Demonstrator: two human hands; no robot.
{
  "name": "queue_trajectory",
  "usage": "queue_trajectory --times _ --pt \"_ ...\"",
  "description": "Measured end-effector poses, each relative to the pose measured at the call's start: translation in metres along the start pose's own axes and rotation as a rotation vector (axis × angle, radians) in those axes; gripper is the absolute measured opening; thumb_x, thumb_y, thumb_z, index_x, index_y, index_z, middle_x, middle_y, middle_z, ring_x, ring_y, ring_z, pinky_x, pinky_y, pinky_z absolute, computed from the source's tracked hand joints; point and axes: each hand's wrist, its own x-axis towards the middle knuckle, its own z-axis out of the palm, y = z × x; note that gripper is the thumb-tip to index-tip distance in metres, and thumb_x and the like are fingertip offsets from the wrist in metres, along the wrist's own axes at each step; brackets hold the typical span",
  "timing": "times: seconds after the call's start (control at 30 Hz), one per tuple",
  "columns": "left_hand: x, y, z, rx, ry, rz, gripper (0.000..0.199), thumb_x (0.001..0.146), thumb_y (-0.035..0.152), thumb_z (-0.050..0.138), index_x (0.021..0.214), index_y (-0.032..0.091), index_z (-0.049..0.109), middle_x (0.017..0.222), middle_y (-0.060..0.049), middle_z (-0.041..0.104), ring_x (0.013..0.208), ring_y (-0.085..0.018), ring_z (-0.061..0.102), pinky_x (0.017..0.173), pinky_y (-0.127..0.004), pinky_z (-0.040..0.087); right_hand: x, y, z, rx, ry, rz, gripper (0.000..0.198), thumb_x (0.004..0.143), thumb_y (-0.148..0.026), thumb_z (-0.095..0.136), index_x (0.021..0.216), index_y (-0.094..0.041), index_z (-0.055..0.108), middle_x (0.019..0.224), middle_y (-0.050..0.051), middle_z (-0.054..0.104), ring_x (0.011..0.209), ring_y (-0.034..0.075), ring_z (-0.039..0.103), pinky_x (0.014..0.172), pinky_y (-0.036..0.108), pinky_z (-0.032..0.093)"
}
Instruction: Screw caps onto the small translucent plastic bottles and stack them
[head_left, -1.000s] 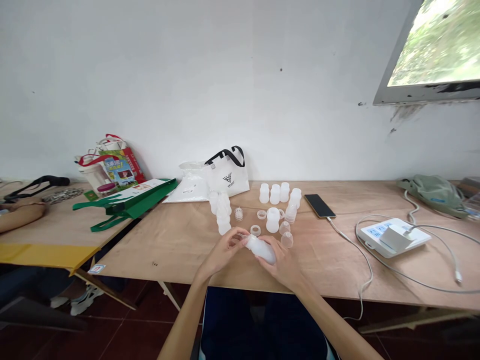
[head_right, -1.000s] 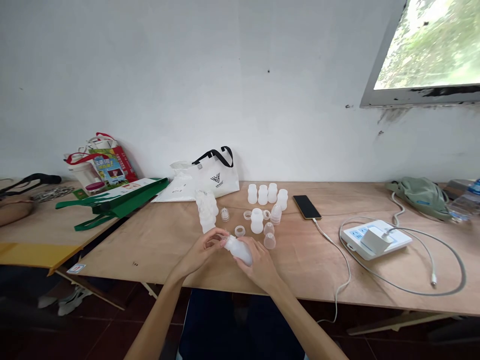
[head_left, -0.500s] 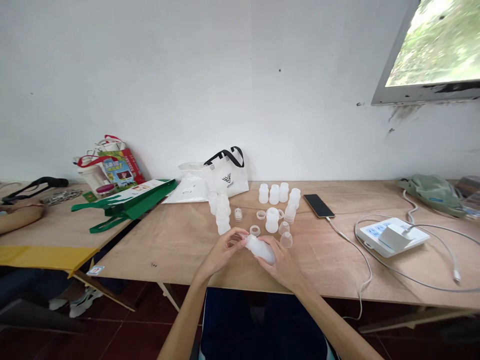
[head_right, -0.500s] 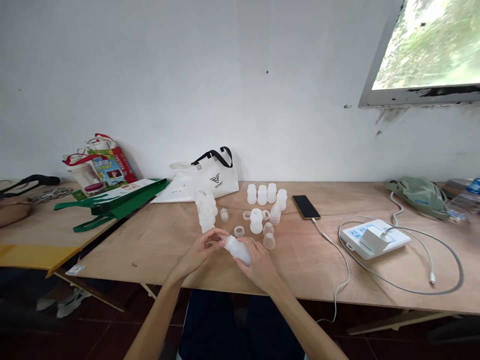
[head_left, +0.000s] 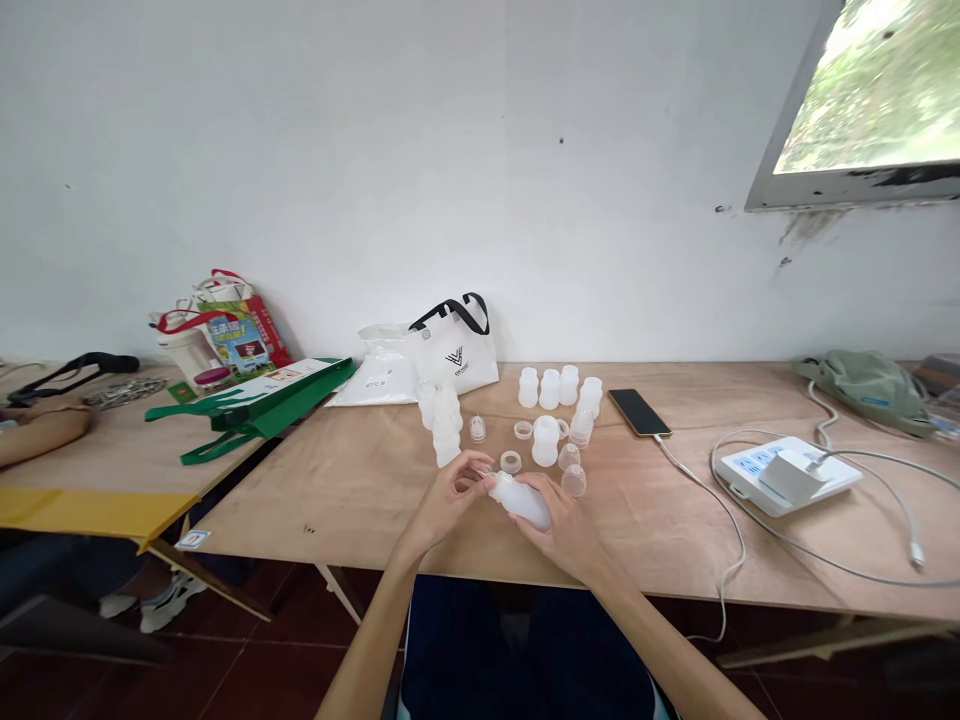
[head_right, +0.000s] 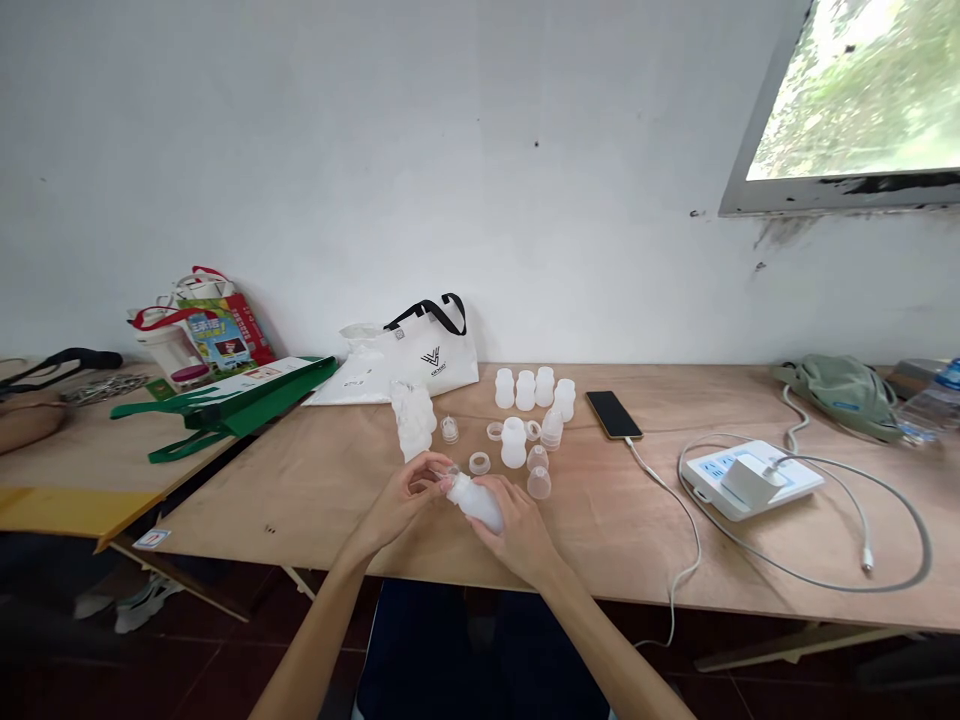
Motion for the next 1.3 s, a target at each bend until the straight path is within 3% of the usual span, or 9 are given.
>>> queue_trajectory --times 0.17,0.33,0.6,0.8,0.97,1.1,1.3 --pt "-0.002 0.005 0.003 -0.001 0.036 -0.046 0.036 0.09 0.045 0.069 0.117 0.024 0.06 0.101 -0.003 0.065 0.098 -0.02 0.063 0.086 -0.031 0.049 0.0 -0.001 -0.001 0.065 0.038 0.047 0.037 0.092 -0.031 0.063 0.127 -0.028 0.052 0.119 0.006 0.069 0.106 0.026 0.069 0.089 0.042 0.058" --pt "-0.005 0.01 0.008 -0.045 0.098 -0.047 0.046 0.092 0.047 0.066 0.131 0.029 0.049 0.123 -0.005 0.058 0.099 -0.018 0.062 0.079 -0.029 0.051 0.001 0.003 -0.004 0.139 0.164 0.147 0.041 0.091 -0.04 0.066 0.128 -0.027 0.053 0.125 0.009 0.067 0.109 0.028 0.067 0.091 0.045 0.058" --pt "-0.008 0.016 0.016 0.041 0.17 -0.117 0.053 0.09 0.049 0.066 0.136 0.031 0.044 0.143 -0.008 0.046 0.1 -0.019 0.062 0.08 -0.032 0.052 0.014 0.029 -0.056 0.275 0.428 0.264 0.05 0.087 -0.046 0.07 0.129 -0.025 0.053 0.129 0.011 0.063 0.12 0.028 0.062 0.099 0.044 0.052" --pt "-0.008 0.012 0.021 0.107 0.1 -0.129 0.053 0.091 0.049 0.065 0.137 0.03 0.044 0.14 -0.009 0.051 0.105 -0.021 0.061 0.088 -0.035 0.05 0.019 0.051 -0.07 0.323 0.203 0.434 0.05 0.085 -0.056 0.069 0.12 -0.023 0.054 0.116 0.01 0.069 0.104 0.029 0.068 0.087 0.045 0.055" --pt "-0.01 0.01 0.026 0.171 0.007 -0.158 0.051 0.093 0.048 0.062 0.138 0.029 0.046 0.125 -0.008 0.06 0.105 -0.022 0.062 0.089 -0.036 0.05 0.017 0.046 -0.057 0.32 0.132 0.405 0.044 0.087 -0.053 0.065 0.118 -0.024 0.053 0.111 0.009 0.071 0.1 0.028 0.069 0.084 0.044 0.056" --pt "-0.01 0.007 0.033 0.194 -0.054 -0.144 0.042 0.095 0.045 0.058 0.134 0.03 0.05 0.145 -0.008 0.047 0.105 -0.021 0.062 0.09 -0.037 0.051 0.015 0.044 -0.047 0.268 0.11 0.359 0.041 0.09 -0.05 0.063 0.121 -0.026 0.053 0.117 0.008 0.069 0.107 0.028 0.067 0.09 0.046 0.054" --pt "-0.007 -0.003 0.038 0.209 -0.067 -0.167 0.044 0.094 0.044 0.059 0.134 0.029 0.051 0.155 -0.009 0.036 0.101 -0.02 0.063 0.094 -0.039 0.051 0.011 0.048 -0.043 0.264 0.037 0.348 0.04 0.091 -0.047 0.063 0.124 -0.027 0.051 0.124 0.007 0.067 0.112 0.028 0.065 0.094 0.045 0.051"
